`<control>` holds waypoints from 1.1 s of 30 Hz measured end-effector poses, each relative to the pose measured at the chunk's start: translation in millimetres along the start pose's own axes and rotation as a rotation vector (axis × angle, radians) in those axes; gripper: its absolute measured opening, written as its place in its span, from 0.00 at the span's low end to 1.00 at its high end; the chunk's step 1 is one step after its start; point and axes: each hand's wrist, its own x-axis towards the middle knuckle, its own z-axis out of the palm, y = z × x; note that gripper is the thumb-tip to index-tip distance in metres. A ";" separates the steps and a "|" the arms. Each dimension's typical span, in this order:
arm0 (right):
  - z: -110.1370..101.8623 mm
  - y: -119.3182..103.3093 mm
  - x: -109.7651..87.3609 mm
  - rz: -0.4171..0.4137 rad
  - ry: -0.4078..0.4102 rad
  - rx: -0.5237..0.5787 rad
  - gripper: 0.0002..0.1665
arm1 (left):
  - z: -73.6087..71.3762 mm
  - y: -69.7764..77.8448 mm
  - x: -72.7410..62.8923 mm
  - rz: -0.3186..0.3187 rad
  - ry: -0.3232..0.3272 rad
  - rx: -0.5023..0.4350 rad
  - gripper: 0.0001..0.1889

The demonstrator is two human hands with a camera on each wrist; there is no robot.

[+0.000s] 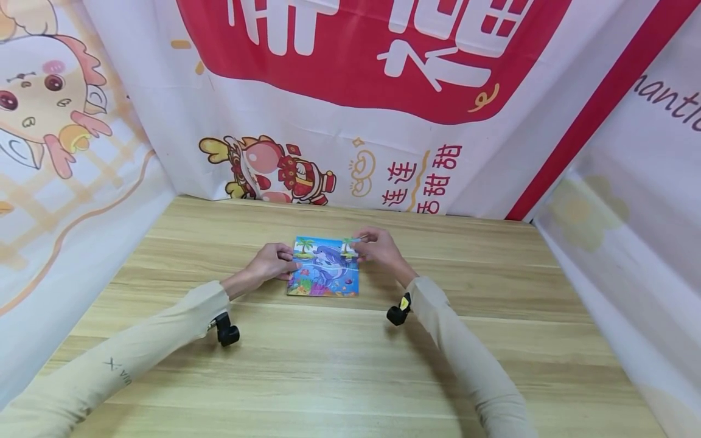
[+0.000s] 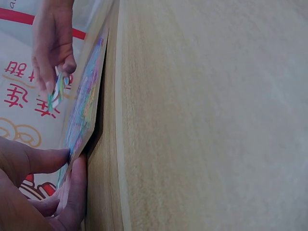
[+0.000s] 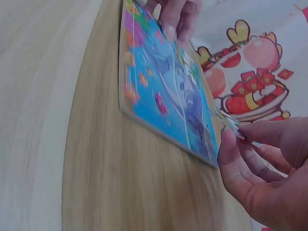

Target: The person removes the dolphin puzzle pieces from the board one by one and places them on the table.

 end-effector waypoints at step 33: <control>-41.8 22.2 6.8 -0.170 0.017 -0.560 0.08 | -2.0 5.1 2.4 -0.016 -0.016 0.037 0.25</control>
